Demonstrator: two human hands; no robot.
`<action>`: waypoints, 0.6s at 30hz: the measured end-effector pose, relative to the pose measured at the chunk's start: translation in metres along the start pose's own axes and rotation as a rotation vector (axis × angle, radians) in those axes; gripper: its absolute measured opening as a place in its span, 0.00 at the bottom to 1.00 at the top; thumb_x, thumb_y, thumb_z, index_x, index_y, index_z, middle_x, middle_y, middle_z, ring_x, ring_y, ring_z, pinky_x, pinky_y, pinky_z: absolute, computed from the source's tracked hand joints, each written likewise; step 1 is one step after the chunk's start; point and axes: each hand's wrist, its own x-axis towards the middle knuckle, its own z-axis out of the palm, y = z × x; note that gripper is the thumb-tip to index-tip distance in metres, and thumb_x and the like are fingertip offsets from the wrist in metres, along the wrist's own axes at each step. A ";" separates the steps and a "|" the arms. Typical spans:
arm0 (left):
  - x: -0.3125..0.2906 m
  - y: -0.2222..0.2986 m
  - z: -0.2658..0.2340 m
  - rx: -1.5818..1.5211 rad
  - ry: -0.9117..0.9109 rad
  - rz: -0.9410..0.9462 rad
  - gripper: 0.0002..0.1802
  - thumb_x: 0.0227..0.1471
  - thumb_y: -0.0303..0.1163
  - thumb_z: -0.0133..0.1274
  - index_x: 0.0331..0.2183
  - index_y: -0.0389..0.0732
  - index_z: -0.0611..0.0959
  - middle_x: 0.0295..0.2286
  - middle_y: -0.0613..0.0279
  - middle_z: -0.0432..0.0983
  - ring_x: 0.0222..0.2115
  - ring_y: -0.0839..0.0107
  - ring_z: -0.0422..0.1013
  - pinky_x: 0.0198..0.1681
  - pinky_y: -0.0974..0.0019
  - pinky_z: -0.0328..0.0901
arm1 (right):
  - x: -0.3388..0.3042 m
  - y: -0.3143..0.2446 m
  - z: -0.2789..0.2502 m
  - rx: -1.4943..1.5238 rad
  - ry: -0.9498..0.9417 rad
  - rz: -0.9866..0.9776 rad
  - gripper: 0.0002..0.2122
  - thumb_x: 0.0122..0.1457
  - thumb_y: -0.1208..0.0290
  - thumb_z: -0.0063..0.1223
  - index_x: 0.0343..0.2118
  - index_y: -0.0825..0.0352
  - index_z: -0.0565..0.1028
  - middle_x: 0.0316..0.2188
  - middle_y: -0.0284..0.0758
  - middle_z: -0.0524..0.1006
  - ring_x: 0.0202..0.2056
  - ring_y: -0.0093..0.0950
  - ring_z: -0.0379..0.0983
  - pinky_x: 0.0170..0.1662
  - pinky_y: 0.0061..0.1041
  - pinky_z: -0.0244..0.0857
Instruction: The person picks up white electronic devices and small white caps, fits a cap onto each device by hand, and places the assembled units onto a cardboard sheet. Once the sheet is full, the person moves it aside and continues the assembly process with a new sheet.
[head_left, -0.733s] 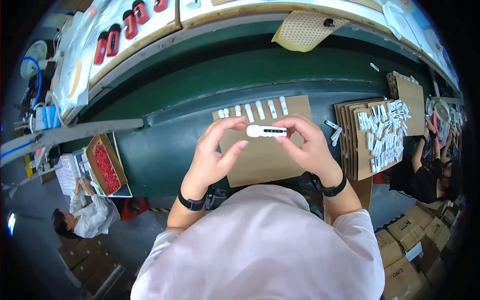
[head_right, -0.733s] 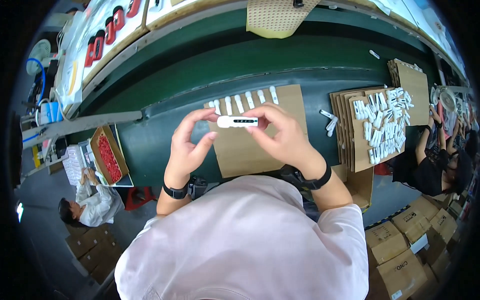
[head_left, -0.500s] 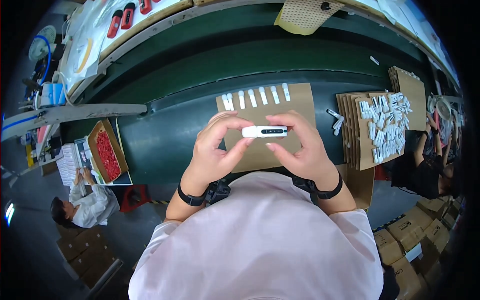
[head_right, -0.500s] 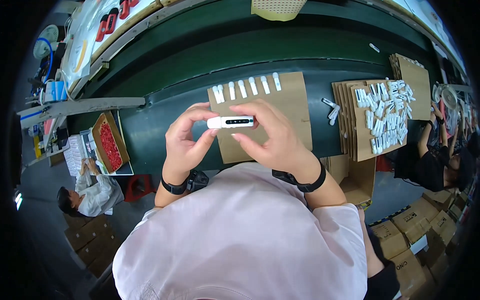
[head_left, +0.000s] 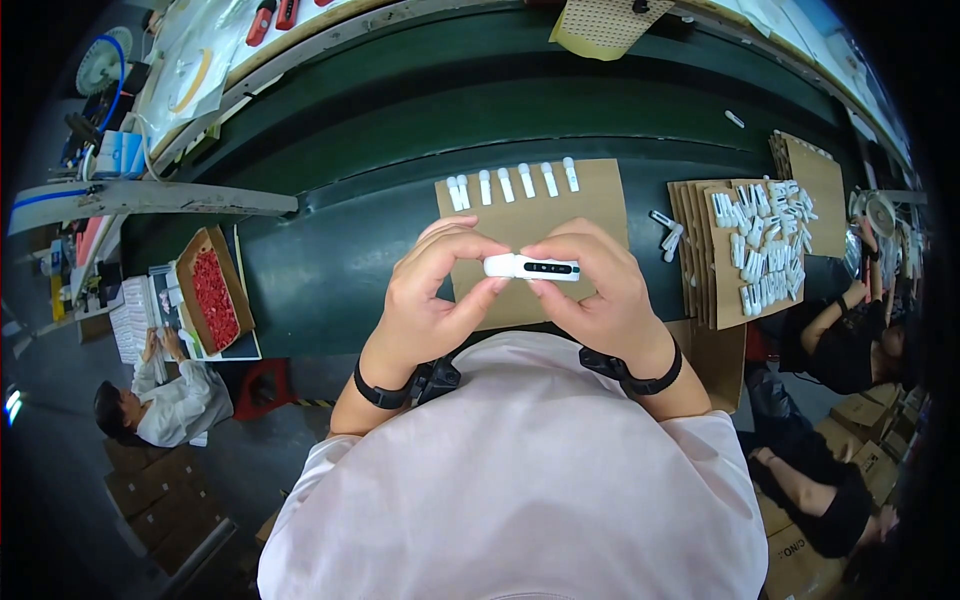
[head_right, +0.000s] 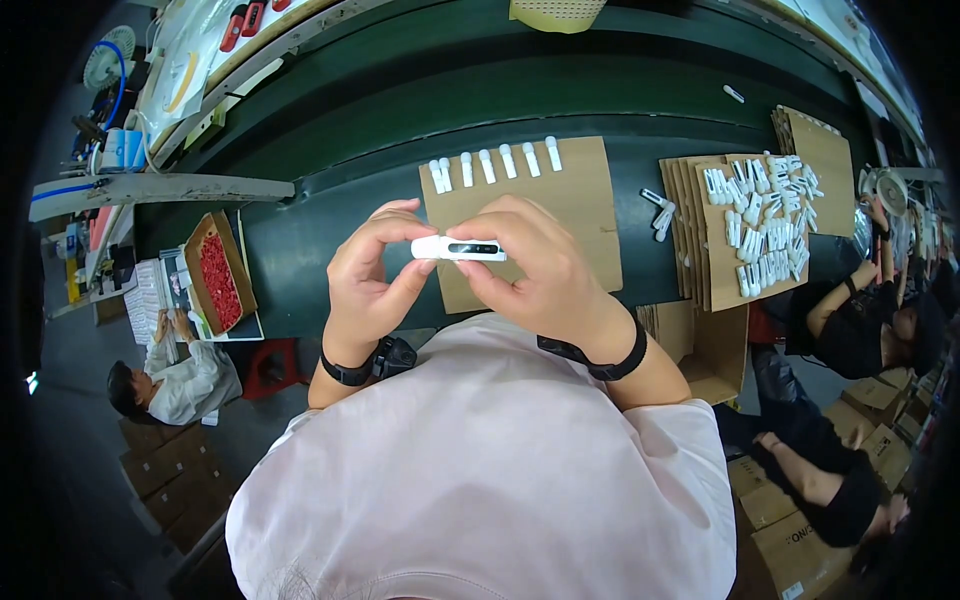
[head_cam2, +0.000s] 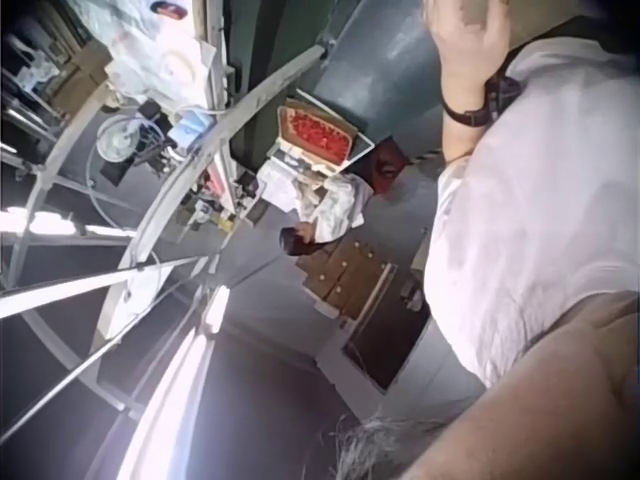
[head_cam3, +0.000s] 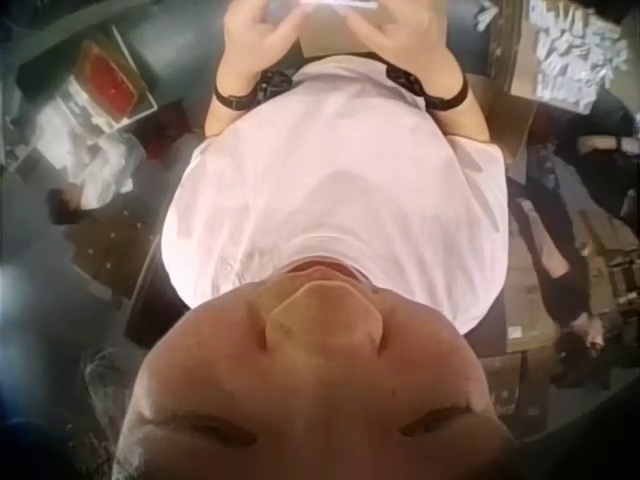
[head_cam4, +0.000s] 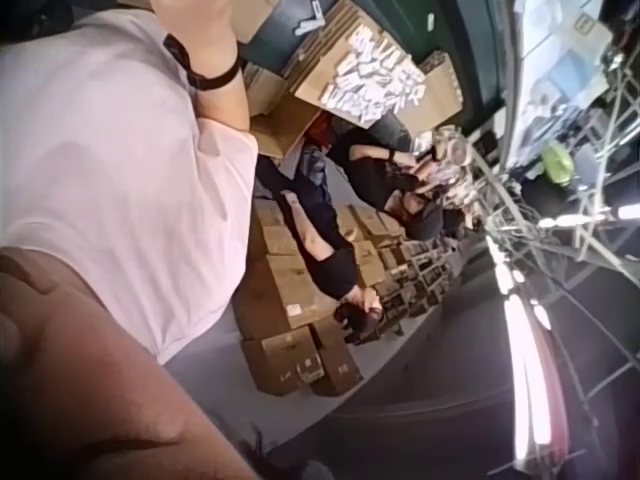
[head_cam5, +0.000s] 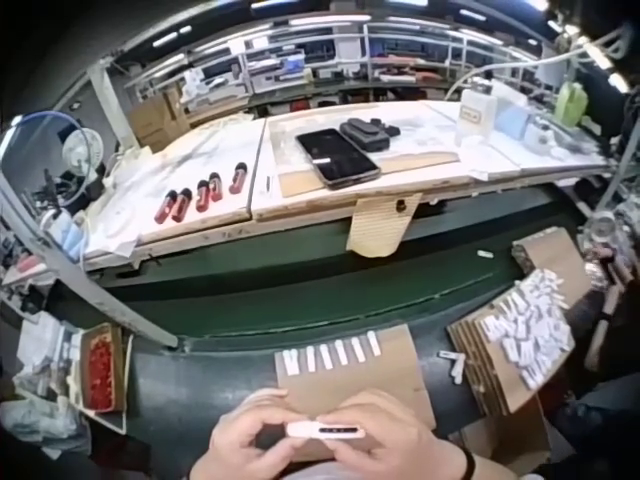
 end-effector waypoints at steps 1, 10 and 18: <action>0.000 0.001 0.000 -0.001 0.004 0.002 0.10 0.44 0.19 0.57 0.34 0.33 0.78 0.31 0.56 0.78 0.34 0.66 0.73 0.54 0.48 0.59 | 0.000 -0.001 0.000 0.006 0.001 0.001 0.15 0.44 0.83 0.61 0.38 0.69 0.75 0.31 0.38 0.75 0.30 0.29 0.72 0.33 0.23 0.65; 0.008 -0.004 0.000 0.053 -0.015 0.087 0.13 0.42 0.16 0.55 0.35 0.36 0.79 0.30 0.58 0.77 0.35 0.65 0.73 0.54 0.47 0.59 | 0.001 -0.004 -0.014 0.218 -0.095 0.425 0.09 0.54 0.77 0.56 0.39 0.70 0.75 0.30 0.33 0.74 0.29 0.22 0.69 0.33 0.18 0.61; 0.003 -0.031 0.010 0.181 -0.173 -0.109 0.18 0.40 0.17 0.56 0.38 0.38 0.79 0.33 0.58 0.76 0.35 0.62 0.73 0.48 0.58 0.63 | -0.010 0.045 -0.014 0.333 -0.303 0.661 0.07 0.58 0.74 0.53 0.38 0.69 0.75 0.26 0.29 0.74 0.26 0.17 0.67 0.30 0.16 0.60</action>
